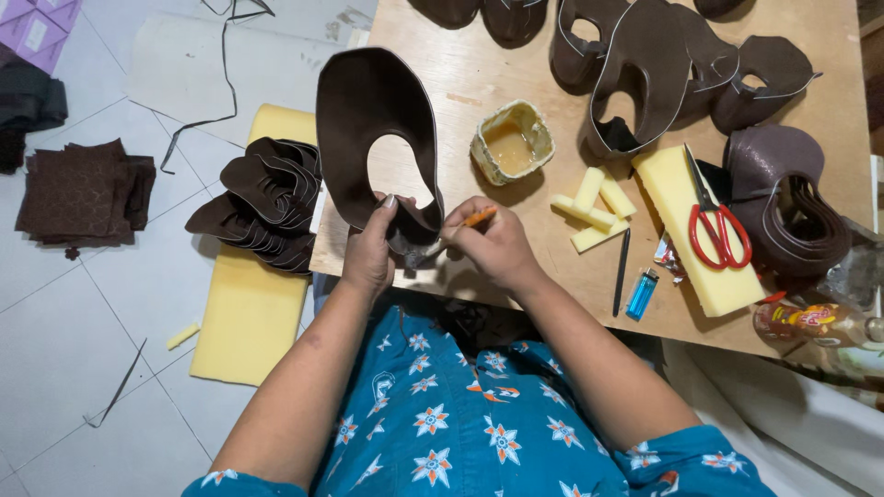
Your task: The person applies glue to the edges of brown shoe upper pieces using a brush, then places each glued piece on the table. The person repeats this process for multiple pieces, handling them one at a time.
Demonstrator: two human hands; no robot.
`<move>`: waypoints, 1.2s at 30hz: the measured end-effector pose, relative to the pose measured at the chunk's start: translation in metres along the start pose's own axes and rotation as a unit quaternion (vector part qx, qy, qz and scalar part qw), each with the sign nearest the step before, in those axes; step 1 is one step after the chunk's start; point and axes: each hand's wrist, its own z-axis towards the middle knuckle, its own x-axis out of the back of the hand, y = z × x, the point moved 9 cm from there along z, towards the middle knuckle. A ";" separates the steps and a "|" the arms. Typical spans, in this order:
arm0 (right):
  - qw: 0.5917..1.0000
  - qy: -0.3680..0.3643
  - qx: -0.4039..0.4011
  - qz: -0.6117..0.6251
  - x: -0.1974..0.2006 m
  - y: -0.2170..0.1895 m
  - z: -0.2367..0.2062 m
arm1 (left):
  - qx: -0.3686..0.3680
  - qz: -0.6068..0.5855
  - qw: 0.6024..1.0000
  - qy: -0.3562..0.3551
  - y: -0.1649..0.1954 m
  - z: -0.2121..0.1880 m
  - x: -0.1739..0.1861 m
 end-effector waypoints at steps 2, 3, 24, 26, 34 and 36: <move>0.998 0.027 0.042 0.023 0.020 -0.017 -0.002 | 0.008 0.001 1.000 -0.003 -0.003 0.001 0.000; 0.997 0.039 0.063 0.034 0.030 -0.026 -0.001 | 0.005 0.005 1.000 0.000 -0.004 0.001 0.002; 0.879 0.218 0.208 -0.370 0.092 -0.125 -0.019 | -0.149 0.227 0.962 0.006 0.013 -0.007 -0.008; 0.946 0.197 0.126 -0.224 0.088 -0.104 -0.026 | -0.185 0.257 0.948 -0.013 0.017 -0.012 -0.016; 0.964 0.097 0.162 -0.185 0.013 -0.067 -0.038 | -0.221 0.293 0.930 -0.024 0.021 -0.015 -0.023; 0.955 0.091 0.153 -0.235 0.005 -0.059 -0.033 | -0.210 0.286 0.935 -0.019 0.019 -0.014 -0.020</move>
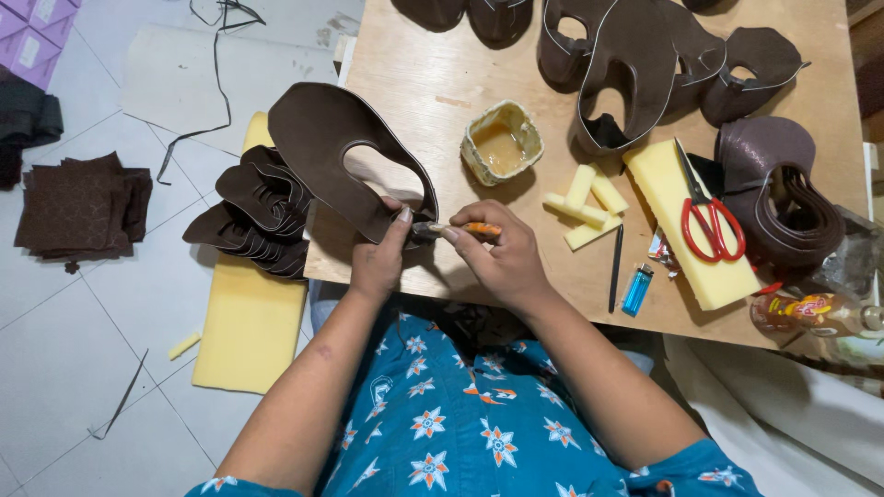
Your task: The person applies glue to the edges of brown shoe upper pieces using a brush, then places each glued piece on the table. The person repeats this process for multiple pieces, handling them one at a time.
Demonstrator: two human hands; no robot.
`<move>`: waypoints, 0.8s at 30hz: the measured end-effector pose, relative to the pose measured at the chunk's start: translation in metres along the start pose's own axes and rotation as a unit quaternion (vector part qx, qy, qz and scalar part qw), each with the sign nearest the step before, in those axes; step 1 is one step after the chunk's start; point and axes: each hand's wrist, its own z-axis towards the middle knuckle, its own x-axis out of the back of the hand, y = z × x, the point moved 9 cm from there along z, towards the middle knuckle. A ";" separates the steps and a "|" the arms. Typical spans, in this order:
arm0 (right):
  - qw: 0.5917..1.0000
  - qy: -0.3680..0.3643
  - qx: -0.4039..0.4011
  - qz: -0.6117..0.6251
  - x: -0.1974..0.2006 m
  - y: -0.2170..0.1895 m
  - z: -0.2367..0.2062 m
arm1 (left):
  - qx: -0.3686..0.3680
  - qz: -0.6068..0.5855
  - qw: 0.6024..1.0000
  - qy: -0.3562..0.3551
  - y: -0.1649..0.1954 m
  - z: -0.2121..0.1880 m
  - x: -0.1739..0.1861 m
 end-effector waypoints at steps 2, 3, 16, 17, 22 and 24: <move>1.000 -0.015 0.010 -0.007 -0.011 0.003 0.000 | 0.014 -0.015 1.000 0.004 -0.004 -0.001 0.002; 0.999 -0.022 0.021 0.011 -0.017 0.004 0.001 | 0.020 -0.027 0.999 0.006 -0.006 0.000 0.002; 0.985 -0.106 -0.006 0.135 -0.050 0.023 -0.006 | 0.222 -0.329 0.917 0.031 -0.042 0.003 0.013; 0.985 -0.103 -0.018 0.139 -0.051 0.025 -0.006 | 0.212 -0.340 0.915 0.031 -0.040 0.004 0.014; 0.993 -0.068 0.033 0.093 -0.051 0.020 -0.008 | 0.185 -0.370 0.910 0.015 -0.032 0.007 0.013; 0.987 -0.076 -0.022 0.142 -0.054 0.031 -0.009 | 0.179 -0.371 0.911 0.022 -0.031 0.006 0.013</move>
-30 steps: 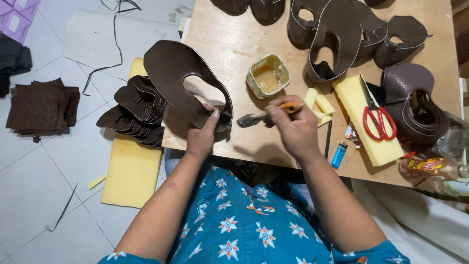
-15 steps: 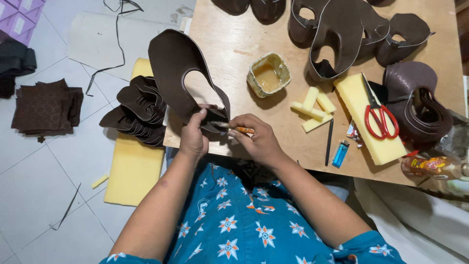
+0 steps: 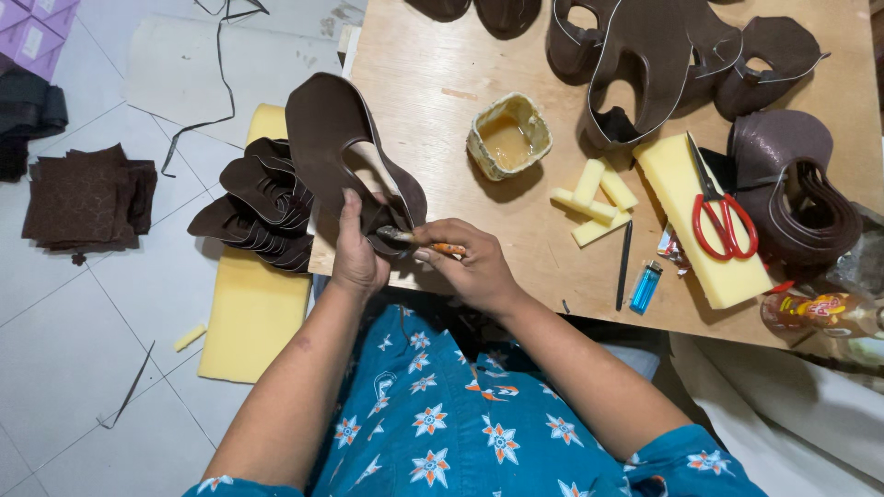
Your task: The person applies glue to the edges of brown shoe upper pieces using a brush, then places each glued piece on the table. The person repeats this process for multiple pieces, handling them one at a time.
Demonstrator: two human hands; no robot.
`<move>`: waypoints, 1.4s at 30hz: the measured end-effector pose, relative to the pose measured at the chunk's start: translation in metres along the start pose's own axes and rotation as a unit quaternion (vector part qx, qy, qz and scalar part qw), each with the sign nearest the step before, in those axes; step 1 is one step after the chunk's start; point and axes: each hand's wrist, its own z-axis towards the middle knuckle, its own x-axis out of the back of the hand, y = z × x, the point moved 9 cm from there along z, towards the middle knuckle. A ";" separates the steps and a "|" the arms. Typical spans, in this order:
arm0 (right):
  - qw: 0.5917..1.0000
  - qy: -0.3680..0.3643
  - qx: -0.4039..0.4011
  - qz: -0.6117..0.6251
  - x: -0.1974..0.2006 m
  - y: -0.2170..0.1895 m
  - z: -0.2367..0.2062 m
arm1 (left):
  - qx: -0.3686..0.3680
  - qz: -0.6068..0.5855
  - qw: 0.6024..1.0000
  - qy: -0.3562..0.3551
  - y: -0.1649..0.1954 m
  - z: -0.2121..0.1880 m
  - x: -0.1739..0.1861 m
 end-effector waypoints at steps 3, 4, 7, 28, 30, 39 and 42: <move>0.996 0.009 -0.055 0.068 0.003 0.015 0.000 | -0.014 0.014 1.000 -0.016 0.002 -0.001 -0.004; 0.994 0.015 -0.069 0.088 0.005 0.019 0.000 | -0.018 0.020 0.999 -0.025 0.003 -0.001 -0.006; 0.991 0.013 -0.082 0.103 0.004 0.027 -0.003 | -0.011 0.027 0.999 -0.034 0.002 -0.002 -0.008; 0.990 -0.119 -0.033 0.073 0.014 0.004 0.000 | 0.033 0.059 0.996 -0.056 -0.003 -0.006 -0.019; 0.991 -0.109 -0.029 0.066 0.014 0.000 0.001 | 0.031 0.070 0.996 -0.049 -0.007 -0.003 -0.016; 0.996 -0.055 -0.017 -0.070 0.035 -0.014 -0.004 | 0.060 0.363 0.930 0.007 -0.015 0.001 0.007; 0.995 -0.007 0.015 -0.097 0.046 -0.015 -0.007 | 0.046 0.446 0.894 0.018 -0.008 -0.002 0.001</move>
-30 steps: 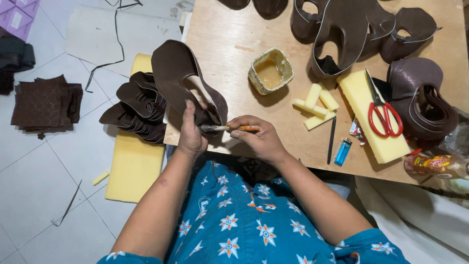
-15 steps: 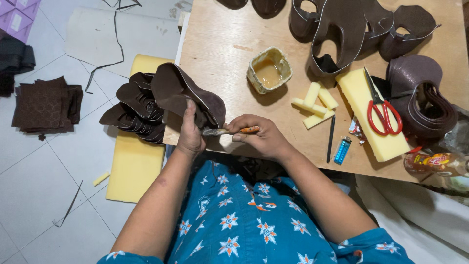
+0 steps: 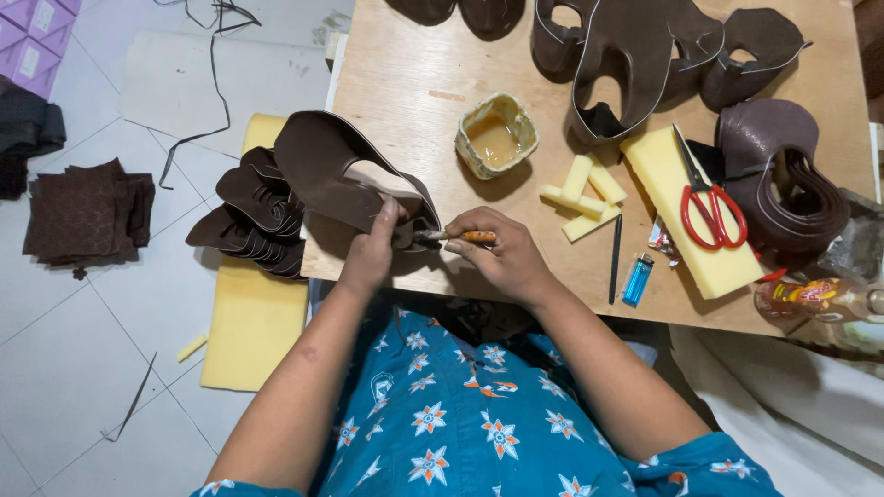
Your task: The person applies glue to the edges of brown shoe upper pieces using a brush, then places each glued piece on the table. The person repeats this process for multiple pieces, handling them one at a time.
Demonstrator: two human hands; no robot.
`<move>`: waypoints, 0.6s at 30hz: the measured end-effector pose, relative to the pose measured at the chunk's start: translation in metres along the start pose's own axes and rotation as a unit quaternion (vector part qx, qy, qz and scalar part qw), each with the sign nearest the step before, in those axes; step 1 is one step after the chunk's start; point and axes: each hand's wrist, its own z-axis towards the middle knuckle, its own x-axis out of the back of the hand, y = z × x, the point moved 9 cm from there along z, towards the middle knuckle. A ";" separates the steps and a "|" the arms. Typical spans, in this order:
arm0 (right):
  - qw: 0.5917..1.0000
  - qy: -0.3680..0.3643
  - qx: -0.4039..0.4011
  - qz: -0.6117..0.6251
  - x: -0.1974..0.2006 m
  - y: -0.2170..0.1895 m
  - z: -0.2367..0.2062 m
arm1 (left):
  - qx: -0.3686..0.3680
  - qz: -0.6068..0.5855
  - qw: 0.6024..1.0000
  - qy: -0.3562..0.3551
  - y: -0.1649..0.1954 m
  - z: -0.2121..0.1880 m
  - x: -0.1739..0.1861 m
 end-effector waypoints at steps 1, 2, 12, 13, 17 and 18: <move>1.000 0.013 0.005 -0.002 0.001 0.002 -0.002 | -0.010 0.017 1.000 0.003 0.005 -0.004 0.000; 0.999 0.034 -0.001 0.028 0.002 0.007 -0.004 | -0.070 0.012 0.997 -0.007 0.020 -0.009 -0.004; 0.957 0.128 -0.107 0.237 -0.004 0.057 -0.017 | -0.165 0.272 0.948 0.009 0.049 -0.038 -0.006; 0.961 0.128 -0.104 0.224 -0.004 0.055 -0.017 | -0.143 0.300 0.943 0.030 0.041 -0.036 -0.002; 0.981 0.088 -0.061 0.163 -0.003 0.033 -0.021 | -0.120 0.336 0.932 0.069 0.020 -0.029 0.002; 0.986 0.084 -0.033 0.141 -0.001 0.024 -0.021 | -0.144 0.320 0.933 0.073 0.020 -0.029 0.003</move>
